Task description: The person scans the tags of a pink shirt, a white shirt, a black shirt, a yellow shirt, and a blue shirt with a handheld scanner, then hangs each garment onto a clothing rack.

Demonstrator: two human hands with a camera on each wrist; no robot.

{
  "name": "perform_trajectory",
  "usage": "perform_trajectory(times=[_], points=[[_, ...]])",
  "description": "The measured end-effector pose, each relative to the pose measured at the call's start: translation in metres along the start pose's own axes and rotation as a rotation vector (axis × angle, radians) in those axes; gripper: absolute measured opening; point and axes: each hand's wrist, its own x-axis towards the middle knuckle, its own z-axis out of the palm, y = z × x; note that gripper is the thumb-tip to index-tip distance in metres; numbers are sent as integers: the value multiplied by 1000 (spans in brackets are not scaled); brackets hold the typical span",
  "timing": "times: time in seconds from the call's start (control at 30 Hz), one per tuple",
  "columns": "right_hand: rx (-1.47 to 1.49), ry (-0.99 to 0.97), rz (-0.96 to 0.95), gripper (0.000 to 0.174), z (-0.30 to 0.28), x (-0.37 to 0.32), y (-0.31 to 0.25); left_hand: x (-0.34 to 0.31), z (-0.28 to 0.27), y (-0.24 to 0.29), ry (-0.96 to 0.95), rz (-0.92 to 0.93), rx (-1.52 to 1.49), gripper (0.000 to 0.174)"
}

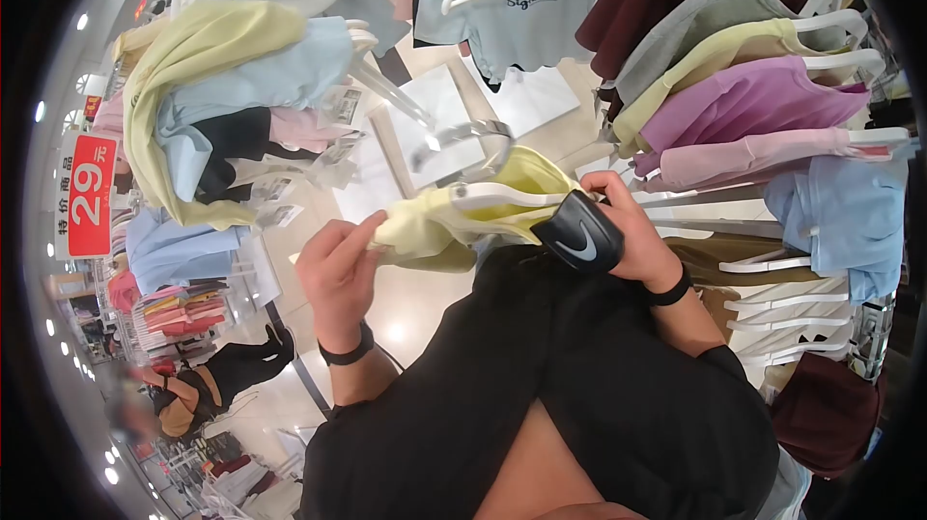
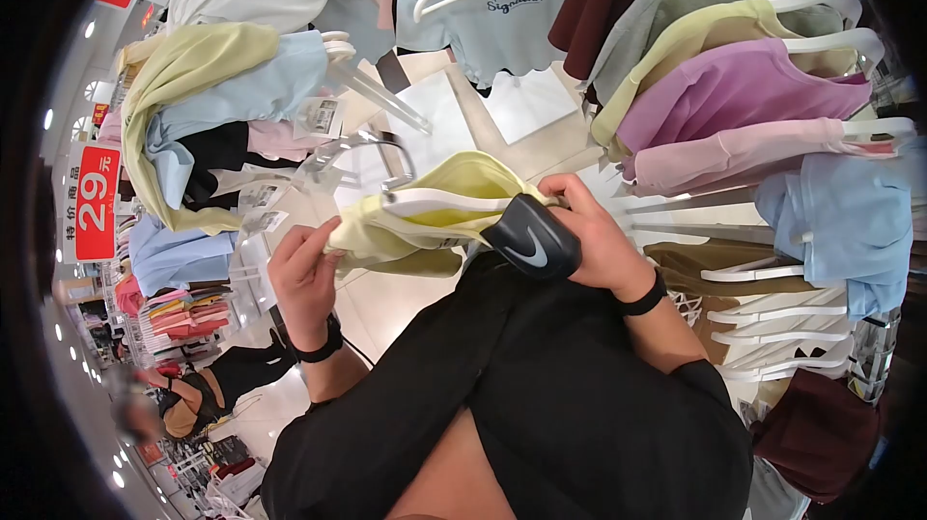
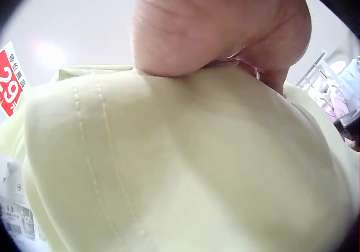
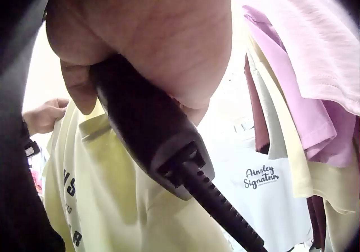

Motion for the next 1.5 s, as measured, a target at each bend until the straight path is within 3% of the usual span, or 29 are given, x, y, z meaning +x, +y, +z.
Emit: perform_trajectory(times=[0.17,0.43,0.67,0.77,0.8,0.83,0.9,1.1,1.23,1.27,1.37,1.5], points=[[-60,-8,-70,43,8,6,2,6,12,4,67,13,-36,48],[-145,-43,-132,50,6,16,-14,12,15,6,61,125,73,50],[49,-43,-42,48,6,13,-13,10,25,0,28,177,117,51],[44,28,23,46,-6,11,-16,-2,20,-26,89,100,33,50],[96,71,75,46,-7,8,-14,-3,17,-25,90,42,3,37],[147,114,129,45,-9,6,-12,-9,16,-31,57,-8,-14,39],[35,107,52,45,-17,5,-5,-15,15,-42,-7,-107,-49,43],[18,111,46,47,-20,4,-9,4,27,-4,86,-91,-197,63],[-61,98,9,47,-21,3,-12,23,45,3,-124,66,5,46],[-70,105,4,48,-20,1,-8,26,54,-2,-125,137,-2,30],[20,189,57,51,-13,-4,-1,24,62,6,-175,-44,-63,18],[-80,222,-13,52,-16,2,-6,17,71,0,-79,-59,-85,15]])
